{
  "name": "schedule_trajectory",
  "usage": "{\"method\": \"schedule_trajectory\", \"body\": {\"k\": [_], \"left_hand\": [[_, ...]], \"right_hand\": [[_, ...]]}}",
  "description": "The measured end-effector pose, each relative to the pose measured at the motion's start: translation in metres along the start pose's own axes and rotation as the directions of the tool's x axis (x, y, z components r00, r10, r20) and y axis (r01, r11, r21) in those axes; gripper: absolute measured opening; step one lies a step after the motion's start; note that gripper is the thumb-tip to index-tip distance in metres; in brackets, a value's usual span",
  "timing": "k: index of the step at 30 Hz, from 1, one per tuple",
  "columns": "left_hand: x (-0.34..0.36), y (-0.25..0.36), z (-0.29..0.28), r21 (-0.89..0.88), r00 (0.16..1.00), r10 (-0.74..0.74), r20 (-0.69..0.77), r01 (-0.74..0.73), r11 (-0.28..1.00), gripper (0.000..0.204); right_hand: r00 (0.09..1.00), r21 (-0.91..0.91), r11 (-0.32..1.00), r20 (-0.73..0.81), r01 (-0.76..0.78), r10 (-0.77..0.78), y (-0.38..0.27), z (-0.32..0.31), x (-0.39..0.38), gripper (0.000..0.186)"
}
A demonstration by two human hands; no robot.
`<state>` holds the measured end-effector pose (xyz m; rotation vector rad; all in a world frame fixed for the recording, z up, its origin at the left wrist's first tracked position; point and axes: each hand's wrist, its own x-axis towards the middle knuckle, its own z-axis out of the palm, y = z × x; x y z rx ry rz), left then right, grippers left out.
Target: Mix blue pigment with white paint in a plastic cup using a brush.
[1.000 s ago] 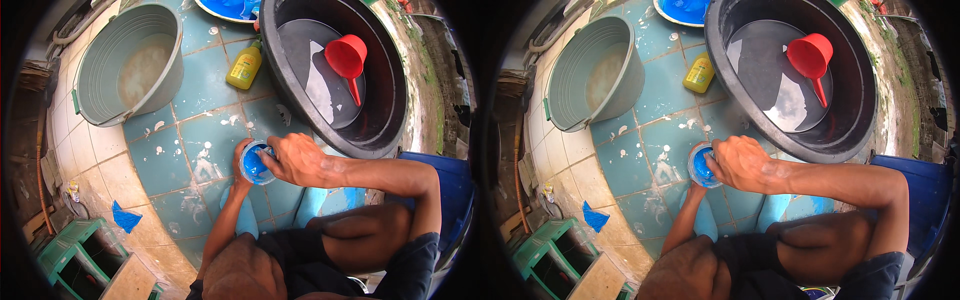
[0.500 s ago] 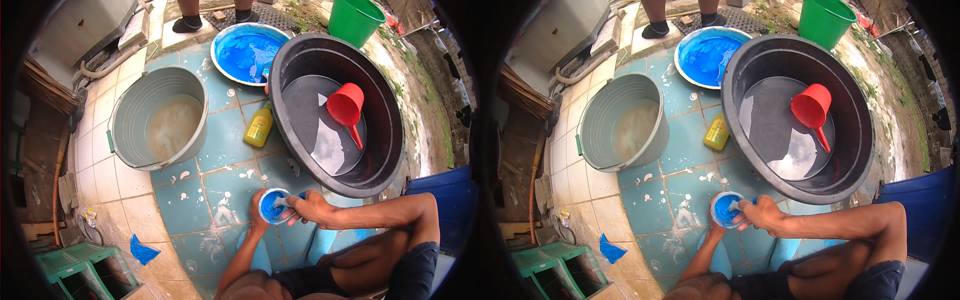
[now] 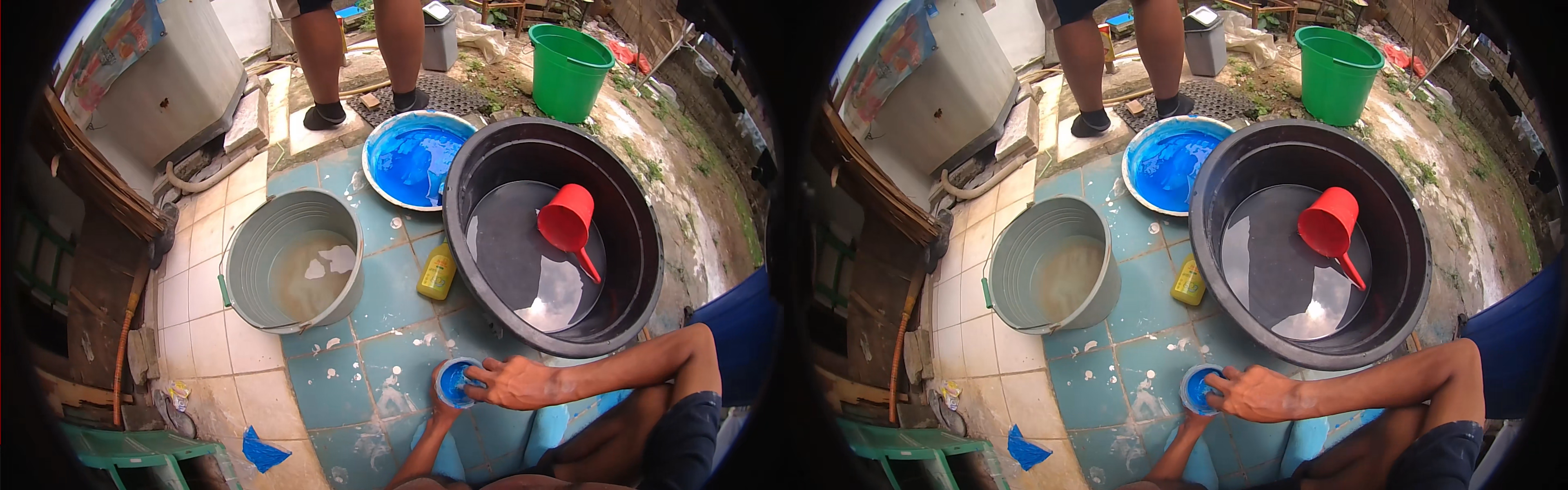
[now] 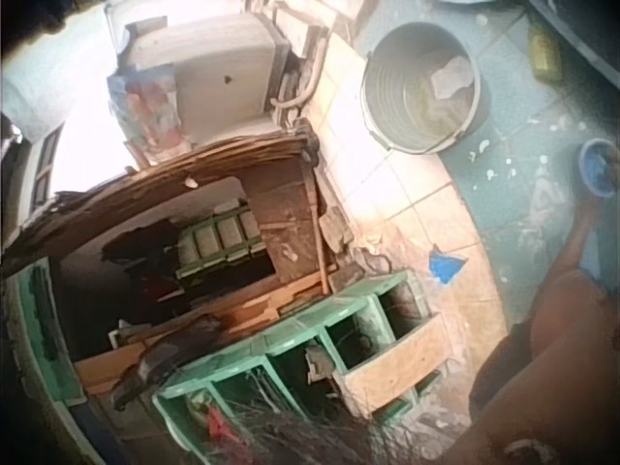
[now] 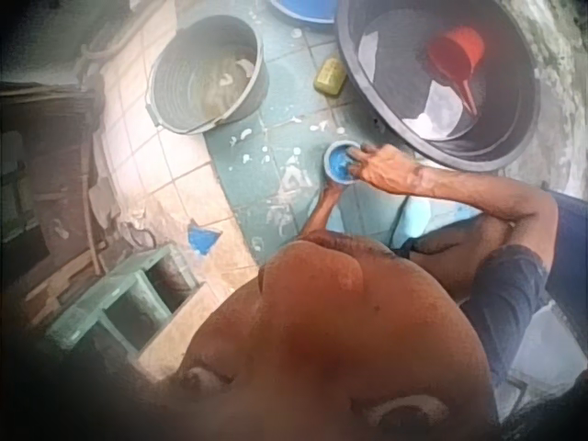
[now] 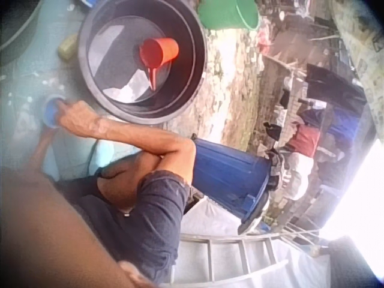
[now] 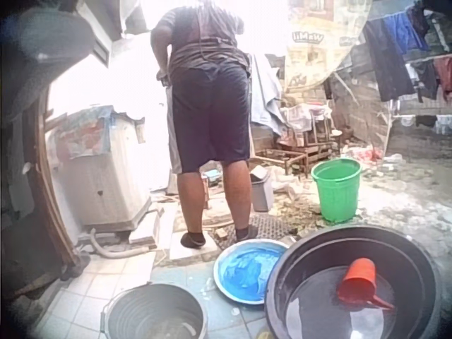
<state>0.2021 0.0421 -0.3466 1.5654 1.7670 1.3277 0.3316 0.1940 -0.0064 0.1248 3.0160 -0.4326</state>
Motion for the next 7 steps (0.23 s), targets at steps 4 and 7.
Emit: {"method": "schedule_trajectory", "body": {"k": [4,7], "left_hand": [[-0.003,-0.003,0.000,0.049,0.999,0.045,0.000,-0.044,0.998,0.094],[0.001,-0.007,-0.001,0.111,0.996,0.025,0.082,-0.034,0.993,0.092]], "right_hand": [[0.998,0.039,0.998,0.020,0.059,-0.060,0.005,0.025,0.009,0.025],[0.999,0.129,0.992,0.041,-0.010,0.005,0.008,0.022,0.017,0.026]]}}
